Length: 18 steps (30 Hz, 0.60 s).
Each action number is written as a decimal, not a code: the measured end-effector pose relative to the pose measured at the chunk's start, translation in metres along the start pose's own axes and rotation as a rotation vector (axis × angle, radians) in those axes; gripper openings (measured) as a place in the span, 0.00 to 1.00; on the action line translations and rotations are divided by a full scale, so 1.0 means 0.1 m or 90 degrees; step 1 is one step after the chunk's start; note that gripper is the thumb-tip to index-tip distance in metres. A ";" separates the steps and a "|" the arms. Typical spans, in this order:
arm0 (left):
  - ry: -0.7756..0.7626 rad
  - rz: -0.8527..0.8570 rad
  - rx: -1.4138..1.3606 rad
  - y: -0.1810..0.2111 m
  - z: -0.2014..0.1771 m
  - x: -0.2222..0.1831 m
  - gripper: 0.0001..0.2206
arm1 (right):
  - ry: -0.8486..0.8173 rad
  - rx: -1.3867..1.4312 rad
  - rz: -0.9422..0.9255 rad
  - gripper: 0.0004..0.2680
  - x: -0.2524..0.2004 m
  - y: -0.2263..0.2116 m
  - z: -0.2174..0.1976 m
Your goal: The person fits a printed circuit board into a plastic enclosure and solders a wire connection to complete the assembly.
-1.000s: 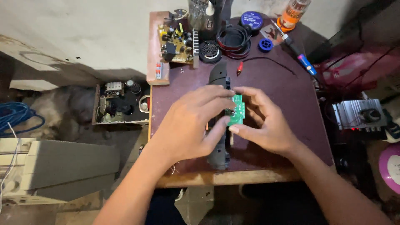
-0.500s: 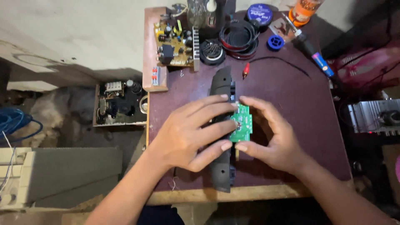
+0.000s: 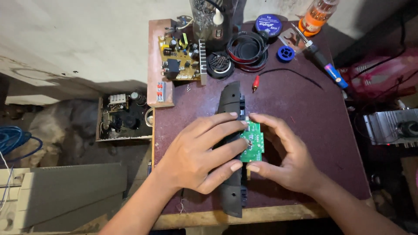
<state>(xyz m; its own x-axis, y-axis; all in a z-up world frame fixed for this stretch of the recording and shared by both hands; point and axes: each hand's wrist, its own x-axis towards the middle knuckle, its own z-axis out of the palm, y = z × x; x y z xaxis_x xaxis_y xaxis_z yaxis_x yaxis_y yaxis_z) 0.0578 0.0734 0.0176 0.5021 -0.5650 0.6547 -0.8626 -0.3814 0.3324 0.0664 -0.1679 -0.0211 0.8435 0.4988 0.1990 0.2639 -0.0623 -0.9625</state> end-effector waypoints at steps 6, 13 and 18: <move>0.016 0.008 -0.017 0.00 0.00 0.00 0.15 | 0.003 0.011 0.000 0.30 0.00 0.01 0.01; 0.034 0.004 -0.042 0.03 0.02 -0.02 0.14 | 0.014 -0.033 0.001 0.29 0.01 0.02 0.00; 0.050 0.022 -0.027 0.05 0.03 -0.04 0.13 | 0.012 -0.014 -0.019 0.29 -0.02 0.07 0.01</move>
<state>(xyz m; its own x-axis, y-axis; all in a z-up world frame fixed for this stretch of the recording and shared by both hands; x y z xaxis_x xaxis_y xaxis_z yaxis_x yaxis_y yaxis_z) 0.0515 0.0710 0.0148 0.4676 -0.5173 0.7168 -0.8817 -0.3313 0.3360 0.0660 -0.1681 -0.0286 0.8435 0.4846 0.2318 0.2995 -0.0661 -0.9518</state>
